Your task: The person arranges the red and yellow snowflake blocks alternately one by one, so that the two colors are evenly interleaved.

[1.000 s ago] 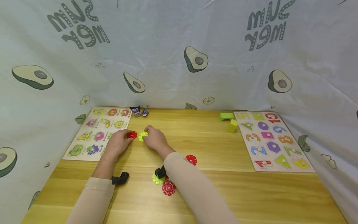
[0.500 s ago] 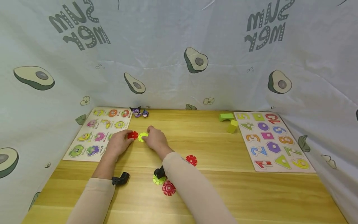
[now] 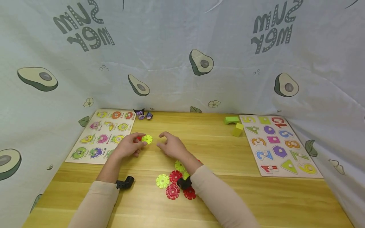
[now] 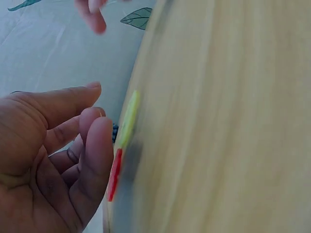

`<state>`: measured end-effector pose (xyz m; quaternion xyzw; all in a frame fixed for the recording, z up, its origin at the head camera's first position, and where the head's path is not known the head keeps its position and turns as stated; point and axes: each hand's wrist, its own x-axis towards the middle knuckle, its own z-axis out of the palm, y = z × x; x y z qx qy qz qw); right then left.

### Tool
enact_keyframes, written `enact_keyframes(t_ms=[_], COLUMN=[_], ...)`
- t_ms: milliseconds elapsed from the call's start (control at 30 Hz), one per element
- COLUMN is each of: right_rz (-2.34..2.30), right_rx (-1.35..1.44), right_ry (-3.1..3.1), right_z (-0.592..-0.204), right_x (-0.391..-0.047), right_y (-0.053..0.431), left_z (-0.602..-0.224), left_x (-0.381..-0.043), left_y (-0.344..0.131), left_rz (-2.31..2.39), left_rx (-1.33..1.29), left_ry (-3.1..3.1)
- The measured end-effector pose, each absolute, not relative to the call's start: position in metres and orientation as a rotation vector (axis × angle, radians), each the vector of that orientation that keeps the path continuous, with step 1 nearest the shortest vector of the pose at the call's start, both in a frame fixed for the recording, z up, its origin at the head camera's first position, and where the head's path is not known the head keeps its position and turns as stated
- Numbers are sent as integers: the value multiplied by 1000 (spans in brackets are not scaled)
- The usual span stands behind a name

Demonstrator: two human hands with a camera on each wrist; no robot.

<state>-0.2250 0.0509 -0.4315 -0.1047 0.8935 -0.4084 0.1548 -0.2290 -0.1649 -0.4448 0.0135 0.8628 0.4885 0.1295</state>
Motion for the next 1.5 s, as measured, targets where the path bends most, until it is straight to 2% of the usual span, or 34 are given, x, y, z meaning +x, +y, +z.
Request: enact_keyframes(t_ms=[233, 500, 767, 1133, 1500], right_rz=[-1217, -914, -796, -791, -1144], right_rx=[-466, -569, -640, -600, -594], right_ry=[2477, 2474, 2529, 2619, 2487], right_z=[-431, -435, -440, -438, -438], right_x=[-182, -151, -144, -137, -138], right_y=[93, 123, 123, 121, 115], left_z=[-452, -459, -464, -466, -467], left_x=[-231, -238, -239, -237, -231], left_y=[-158, -150, -151, -148, -145], left_rz=[1494, 1520, 1498, 1500, 1514], left_rx=[12, -4, -80, -112, -112], left_ry=[2438, 2456, 2497, 2481, 2465])
